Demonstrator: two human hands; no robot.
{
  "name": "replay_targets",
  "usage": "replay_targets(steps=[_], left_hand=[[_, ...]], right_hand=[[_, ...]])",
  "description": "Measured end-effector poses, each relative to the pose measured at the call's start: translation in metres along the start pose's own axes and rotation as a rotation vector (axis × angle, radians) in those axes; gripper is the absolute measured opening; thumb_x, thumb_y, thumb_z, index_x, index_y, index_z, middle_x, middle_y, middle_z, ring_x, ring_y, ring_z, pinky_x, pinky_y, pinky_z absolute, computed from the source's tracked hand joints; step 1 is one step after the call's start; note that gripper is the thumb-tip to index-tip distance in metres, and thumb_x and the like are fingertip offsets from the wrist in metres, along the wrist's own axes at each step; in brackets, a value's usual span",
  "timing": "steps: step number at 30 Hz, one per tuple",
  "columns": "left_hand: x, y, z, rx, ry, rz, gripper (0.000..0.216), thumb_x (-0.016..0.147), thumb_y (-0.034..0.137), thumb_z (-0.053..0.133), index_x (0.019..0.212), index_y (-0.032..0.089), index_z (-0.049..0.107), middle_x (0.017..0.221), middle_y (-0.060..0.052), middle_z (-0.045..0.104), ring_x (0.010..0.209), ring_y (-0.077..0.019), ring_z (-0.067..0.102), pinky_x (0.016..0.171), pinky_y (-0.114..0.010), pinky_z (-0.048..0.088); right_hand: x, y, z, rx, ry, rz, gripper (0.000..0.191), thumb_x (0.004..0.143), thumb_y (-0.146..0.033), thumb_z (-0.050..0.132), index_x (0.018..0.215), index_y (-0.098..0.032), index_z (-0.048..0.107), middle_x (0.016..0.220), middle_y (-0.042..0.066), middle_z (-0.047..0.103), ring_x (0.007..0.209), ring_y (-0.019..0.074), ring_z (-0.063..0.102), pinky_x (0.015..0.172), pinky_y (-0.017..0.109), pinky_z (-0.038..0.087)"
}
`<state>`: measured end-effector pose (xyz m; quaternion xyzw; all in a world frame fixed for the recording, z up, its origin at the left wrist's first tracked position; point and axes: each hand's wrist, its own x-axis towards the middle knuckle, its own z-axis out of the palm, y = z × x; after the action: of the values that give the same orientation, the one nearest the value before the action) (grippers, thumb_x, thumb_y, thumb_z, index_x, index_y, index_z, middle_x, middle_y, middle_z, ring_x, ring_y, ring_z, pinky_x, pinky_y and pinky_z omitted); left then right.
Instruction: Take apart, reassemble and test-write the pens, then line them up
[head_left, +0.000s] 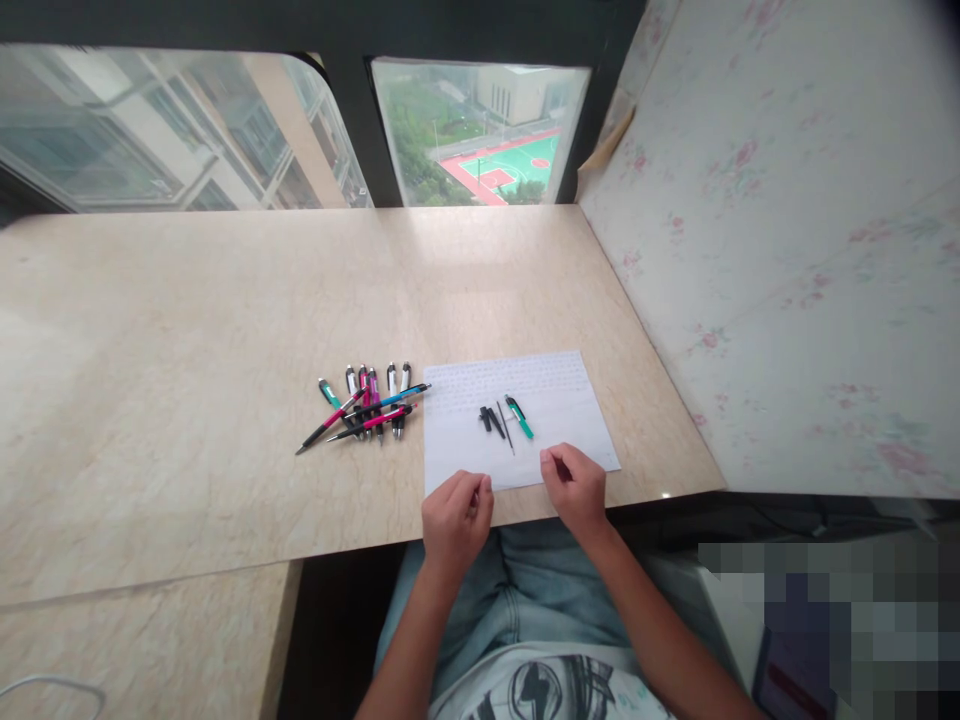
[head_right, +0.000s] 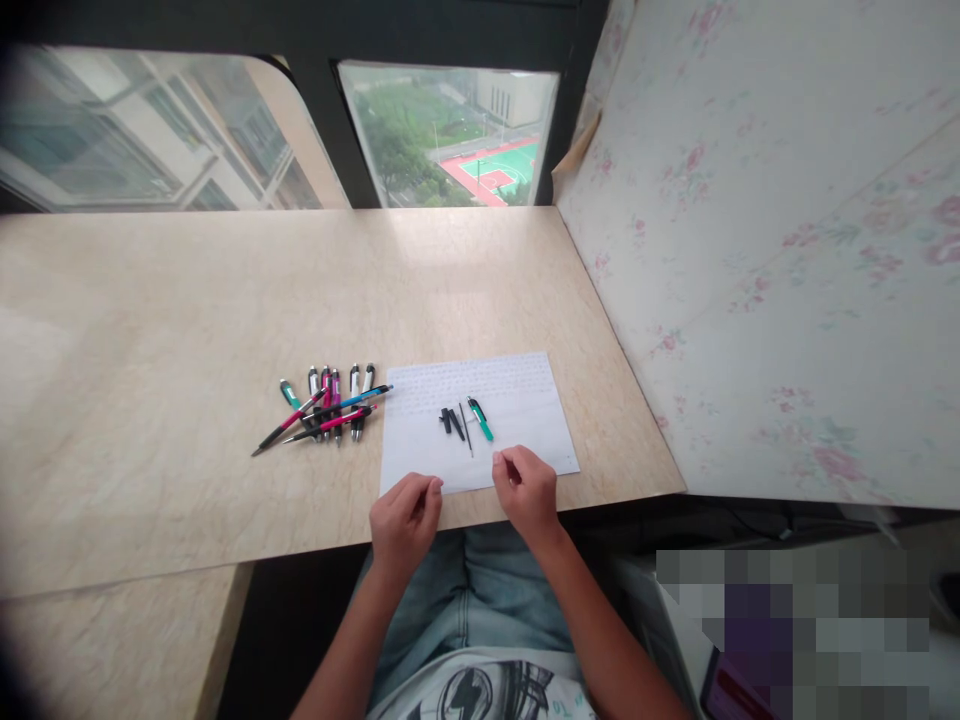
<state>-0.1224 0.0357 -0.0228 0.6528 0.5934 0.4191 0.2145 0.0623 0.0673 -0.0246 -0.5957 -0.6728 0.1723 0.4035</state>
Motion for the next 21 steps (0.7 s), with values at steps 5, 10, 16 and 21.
replay_targets(steps=[5, 10, 16, 21], left_hand=[[0.0003, -0.0010, 0.0013, 0.072, 0.016, 0.034, 0.018, 0.091, 0.024, 0.055, 0.075, 0.021, 0.064, 0.063, -0.001, 0.060, 0.056, -0.0146, 0.052, 0.058, -0.027, 0.038], [0.0022, 0.0011, 0.0013, 0.057, 0.030, 0.022, 0.020, 0.092, 0.027, 0.055, 0.075, 0.021, 0.065, 0.063, -0.001, 0.061, 0.056, -0.0145, 0.052, 0.058, -0.027, 0.039], [0.0056, 0.0044, 0.0002, 0.039, 0.052, 0.000, 0.019, 0.090, 0.026, 0.057, 0.074, 0.022, 0.066, 0.064, -0.001, 0.063, 0.057, -0.0144, 0.054, 0.058, -0.026, 0.039], [0.0071, 0.0052, -0.0002, 0.060, 0.093, -0.014, 0.019, 0.091, 0.024, 0.057, 0.074, 0.021, 0.065, 0.066, 0.000, 0.064, 0.059, -0.0143, 0.056, 0.059, -0.026, 0.040]], right_hand=[[0.0002, -0.0005, -0.0002, -0.001, -0.004, 0.017, 0.030, 0.095, -0.029, 0.048, 0.067, -0.021, 0.056, 0.059, -0.002, 0.051, 0.055, 0.0134, 0.047, 0.056, 0.026, 0.038], [0.0020, -0.0010, -0.0008, 0.007, 0.007, -0.001, 0.030, 0.094, -0.027, 0.049, 0.065, -0.021, 0.056, 0.059, -0.002, 0.050, 0.054, 0.0129, 0.046, 0.056, 0.026, 0.037], [0.0011, -0.0011, -0.0016, 0.030, 0.009, 0.019, 0.031, 0.094, -0.029, 0.048, 0.064, -0.021, 0.054, 0.058, -0.002, 0.047, 0.054, 0.0127, 0.044, 0.055, 0.026, 0.036], [0.0004, -0.0012, -0.0015, 0.028, 0.007, 0.020, 0.031, 0.094, -0.029, 0.048, 0.065, -0.022, 0.053, 0.058, -0.002, 0.046, 0.054, 0.0127, 0.043, 0.055, 0.026, 0.035]])
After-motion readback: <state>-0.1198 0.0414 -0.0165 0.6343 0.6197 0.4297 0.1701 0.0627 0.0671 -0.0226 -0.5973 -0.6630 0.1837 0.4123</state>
